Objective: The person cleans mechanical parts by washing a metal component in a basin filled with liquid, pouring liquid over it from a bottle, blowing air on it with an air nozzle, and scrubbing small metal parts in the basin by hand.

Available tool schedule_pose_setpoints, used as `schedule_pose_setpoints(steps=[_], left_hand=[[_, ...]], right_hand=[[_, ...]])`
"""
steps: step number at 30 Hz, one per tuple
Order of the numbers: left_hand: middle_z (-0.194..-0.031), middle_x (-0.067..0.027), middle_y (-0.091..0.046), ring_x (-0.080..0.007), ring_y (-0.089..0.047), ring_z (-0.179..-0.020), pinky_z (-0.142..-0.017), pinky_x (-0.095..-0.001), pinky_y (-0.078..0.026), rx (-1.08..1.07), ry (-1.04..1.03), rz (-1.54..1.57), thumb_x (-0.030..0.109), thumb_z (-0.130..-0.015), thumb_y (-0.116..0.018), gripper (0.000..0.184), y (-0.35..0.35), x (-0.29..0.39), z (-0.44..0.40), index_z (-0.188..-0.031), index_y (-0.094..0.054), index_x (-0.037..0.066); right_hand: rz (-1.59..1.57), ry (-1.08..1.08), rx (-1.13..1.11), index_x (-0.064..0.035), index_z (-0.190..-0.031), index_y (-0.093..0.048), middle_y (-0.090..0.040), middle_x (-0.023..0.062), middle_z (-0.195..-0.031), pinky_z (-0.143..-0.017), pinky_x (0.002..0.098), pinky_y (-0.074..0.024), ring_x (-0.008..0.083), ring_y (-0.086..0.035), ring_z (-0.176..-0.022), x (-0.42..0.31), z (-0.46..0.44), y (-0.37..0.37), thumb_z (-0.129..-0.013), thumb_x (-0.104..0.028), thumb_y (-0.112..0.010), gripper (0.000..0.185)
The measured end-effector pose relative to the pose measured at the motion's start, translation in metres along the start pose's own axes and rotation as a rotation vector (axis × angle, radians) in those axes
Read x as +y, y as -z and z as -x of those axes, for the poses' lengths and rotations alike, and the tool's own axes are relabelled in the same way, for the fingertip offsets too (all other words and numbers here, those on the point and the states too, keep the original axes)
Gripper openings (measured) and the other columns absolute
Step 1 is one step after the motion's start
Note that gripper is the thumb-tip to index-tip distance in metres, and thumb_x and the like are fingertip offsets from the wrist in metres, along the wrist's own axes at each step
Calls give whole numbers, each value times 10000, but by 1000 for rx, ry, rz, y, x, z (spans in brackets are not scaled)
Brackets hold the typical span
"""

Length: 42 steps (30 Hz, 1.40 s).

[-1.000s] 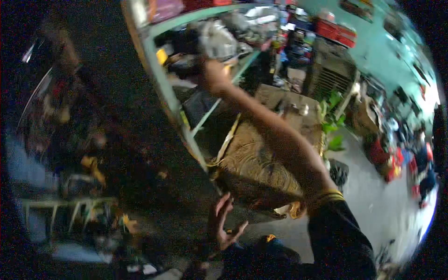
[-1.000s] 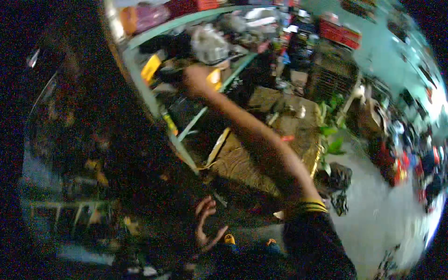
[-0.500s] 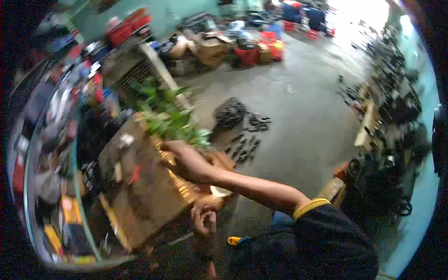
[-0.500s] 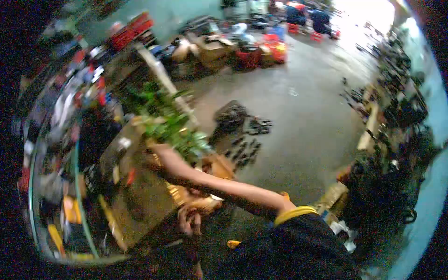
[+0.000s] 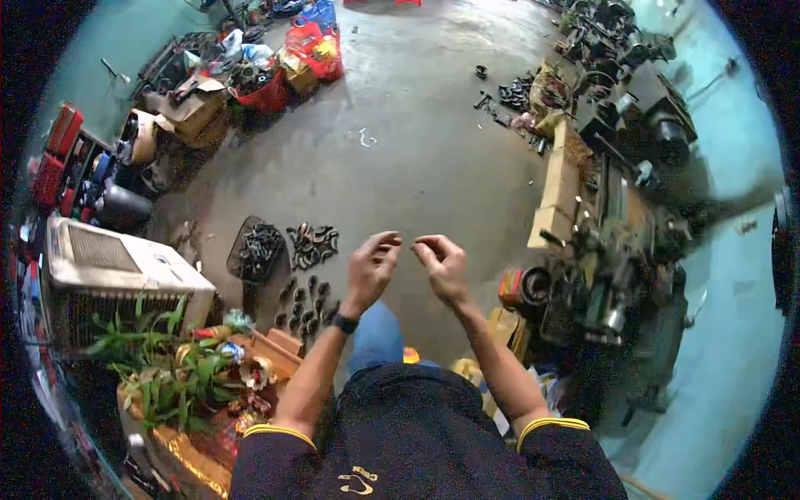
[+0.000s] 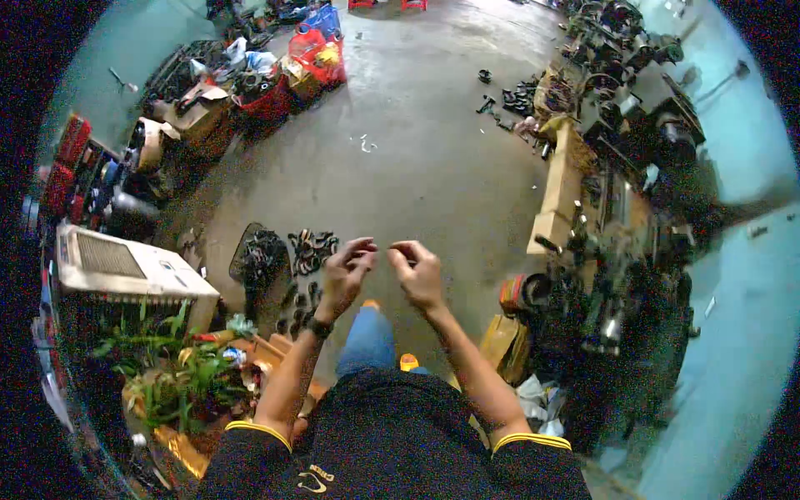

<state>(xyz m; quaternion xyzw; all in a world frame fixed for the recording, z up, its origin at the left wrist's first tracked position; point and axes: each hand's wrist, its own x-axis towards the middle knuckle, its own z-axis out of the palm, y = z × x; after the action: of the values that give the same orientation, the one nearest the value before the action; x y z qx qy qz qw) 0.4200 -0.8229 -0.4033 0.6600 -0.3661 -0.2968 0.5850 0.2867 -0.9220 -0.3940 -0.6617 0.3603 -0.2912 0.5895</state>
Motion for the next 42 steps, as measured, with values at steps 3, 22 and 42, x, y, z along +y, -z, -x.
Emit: schedule_pose_setpoints(steps=[3,22,42], left_hand=[[-998,-134,-625,-265,-631,-903,-757,-350,-529,-239,-404,-477,94,-846,-608,252,-20,-35,-142,-1089,-582,30],[-968,-182,-683,-293,-677,-882,-787,-373,-543,-989,-120,-343,163,-859,-651,268,-252,-99,-1000,-1073,-628,2],[-1028,-114,-671,-190,-659,-910,-753,-315,-564,-460,297,280,186,-956,-577,268,-535,19,-2053,-1119,-612,-24]], right_hand=[[28,-141,-14,38,-1021,-647,-700,91,-900,-721,271,-526,139,-651,-804,69,-120,26,-927,-110,-587,185],[-289,-294,545,27,-962,-638,-692,95,-837,-646,271,-551,140,-659,-709,79,-891,276,-926,-83,-581,129],[-347,-81,491,19,-924,-653,-672,57,-769,-574,247,-502,102,-619,-661,-27,-1946,551,-911,-95,-580,136]])
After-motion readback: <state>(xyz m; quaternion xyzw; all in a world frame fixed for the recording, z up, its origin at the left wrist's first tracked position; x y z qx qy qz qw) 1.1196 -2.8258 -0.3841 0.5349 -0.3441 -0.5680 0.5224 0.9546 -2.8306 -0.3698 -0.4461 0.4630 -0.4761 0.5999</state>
